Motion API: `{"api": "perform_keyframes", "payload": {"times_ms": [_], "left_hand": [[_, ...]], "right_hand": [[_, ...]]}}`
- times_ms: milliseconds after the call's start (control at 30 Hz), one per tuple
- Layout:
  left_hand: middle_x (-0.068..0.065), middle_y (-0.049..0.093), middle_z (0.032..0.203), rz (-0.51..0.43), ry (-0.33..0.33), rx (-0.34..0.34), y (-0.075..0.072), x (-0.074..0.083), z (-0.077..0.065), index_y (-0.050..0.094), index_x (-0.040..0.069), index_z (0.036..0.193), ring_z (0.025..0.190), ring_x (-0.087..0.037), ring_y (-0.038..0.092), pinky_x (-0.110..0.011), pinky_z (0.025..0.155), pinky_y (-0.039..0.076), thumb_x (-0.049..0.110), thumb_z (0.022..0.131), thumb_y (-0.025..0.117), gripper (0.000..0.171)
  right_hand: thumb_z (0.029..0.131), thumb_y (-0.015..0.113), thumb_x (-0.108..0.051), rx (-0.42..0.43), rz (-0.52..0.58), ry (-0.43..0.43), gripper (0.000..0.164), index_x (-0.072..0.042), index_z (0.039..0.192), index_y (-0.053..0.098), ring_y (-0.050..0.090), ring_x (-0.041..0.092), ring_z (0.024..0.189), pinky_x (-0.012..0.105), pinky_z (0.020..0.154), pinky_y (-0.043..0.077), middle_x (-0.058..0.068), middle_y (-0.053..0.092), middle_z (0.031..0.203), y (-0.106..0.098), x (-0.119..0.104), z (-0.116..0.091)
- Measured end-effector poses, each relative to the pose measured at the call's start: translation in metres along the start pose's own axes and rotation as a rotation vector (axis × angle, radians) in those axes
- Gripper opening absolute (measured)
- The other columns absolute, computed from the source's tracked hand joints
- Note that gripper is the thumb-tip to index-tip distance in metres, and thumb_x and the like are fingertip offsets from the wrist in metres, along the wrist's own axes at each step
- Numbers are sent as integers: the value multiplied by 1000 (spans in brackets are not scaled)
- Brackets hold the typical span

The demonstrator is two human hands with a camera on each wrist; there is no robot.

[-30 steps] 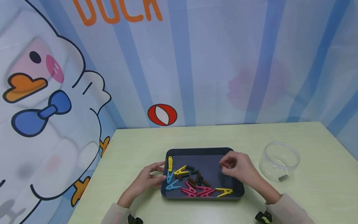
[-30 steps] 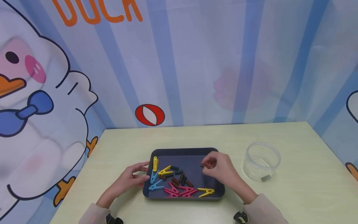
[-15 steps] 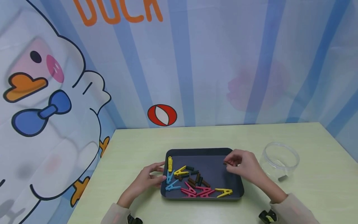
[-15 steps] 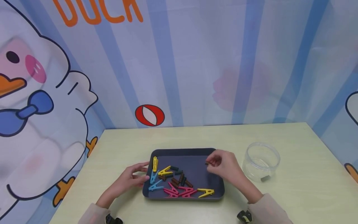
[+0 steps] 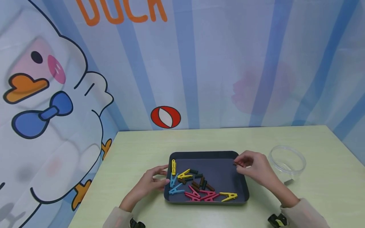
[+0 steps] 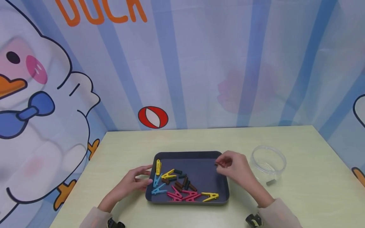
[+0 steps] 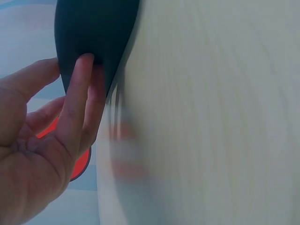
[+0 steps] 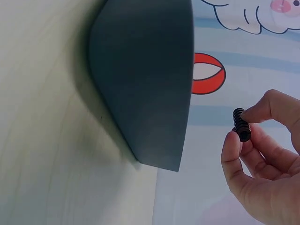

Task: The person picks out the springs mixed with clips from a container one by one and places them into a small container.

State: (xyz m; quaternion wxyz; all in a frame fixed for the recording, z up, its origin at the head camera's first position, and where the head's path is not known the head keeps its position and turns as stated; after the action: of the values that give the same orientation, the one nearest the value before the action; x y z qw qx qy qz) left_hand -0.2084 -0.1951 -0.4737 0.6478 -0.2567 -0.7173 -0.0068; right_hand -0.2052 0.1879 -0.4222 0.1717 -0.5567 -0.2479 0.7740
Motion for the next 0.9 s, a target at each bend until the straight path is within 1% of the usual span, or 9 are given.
{"api": "perform_keyframes", "payload": {"times_ms": [133, 367, 500, 733, 900], "left_hand": [[-24, 56, 129, 2, -10, 0, 0, -1, 0, 44, 4, 149, 81, -23, 70, -37, 70, 61, 14, 95, 70, 61], [-25, 56, 128, 5, 4, 1, 0, -2, 1, 44, 3, 149, 80, -24, 69, -38, 70, 61, 13, 95, 70, 61], [-25, 56, 129, 11, 4, 0, -1, -2, 0, 44, 4, 149, 80, -24, 70, -38, 69, 61, 14, 94, 71, 62], [-26, 56, 129, 17, 8, -7, -1, -1, 1, 43, 4, 149, 80, -24, 70, -37, 69, 61, 14, 95, 70, 62], [-27, 55, 130, -15, 14, -13, 0, 0, 1, 42, 1, 149, 80, -25, 70, -39, 70, 61, 11, 95, 69, 61]], "right_hand": [[78, 73, 6, 13, -13, -5, 18, -4, 94, 75, 63, 12, 69, 26, 62, 53, 0, 68, 83, -5, 3, -1], [80, 73, 7, 44, -36, -44, 17, -4, 93, 75, 63, 10, 68, 25, 60, 52, 4, 69, 83, -17, 4, -4], [79, 74, 6, 63, -43, -65, 16, -5, 92, 75, 63, 8, 67, 24, 60, 52, 2, 69, 82, -24, 4, -5], [80, 74, 5, 82, -56, -62, 18, -8, 93, 75, 63, 6, 69, 22, 62, 52, 0, 70, 85, -32, 6, -7], [82, 73, 4, 91, -62, -58, 17, -8, 93, 75, 63, 7, 69, 22, 62, 52, 0, 70, 86, -38, 7, -8]]}}
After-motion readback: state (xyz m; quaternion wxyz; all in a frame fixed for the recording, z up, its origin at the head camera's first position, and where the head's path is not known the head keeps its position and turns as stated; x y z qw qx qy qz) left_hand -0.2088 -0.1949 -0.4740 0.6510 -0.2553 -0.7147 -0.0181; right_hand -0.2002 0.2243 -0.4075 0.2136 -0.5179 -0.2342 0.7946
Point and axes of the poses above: each hand's wrist, its own z-axis towards the middle knuckle, its own y-axis out of the palm, x = y × z, the point moved 3 cm from there along z, towards the middle knuckle
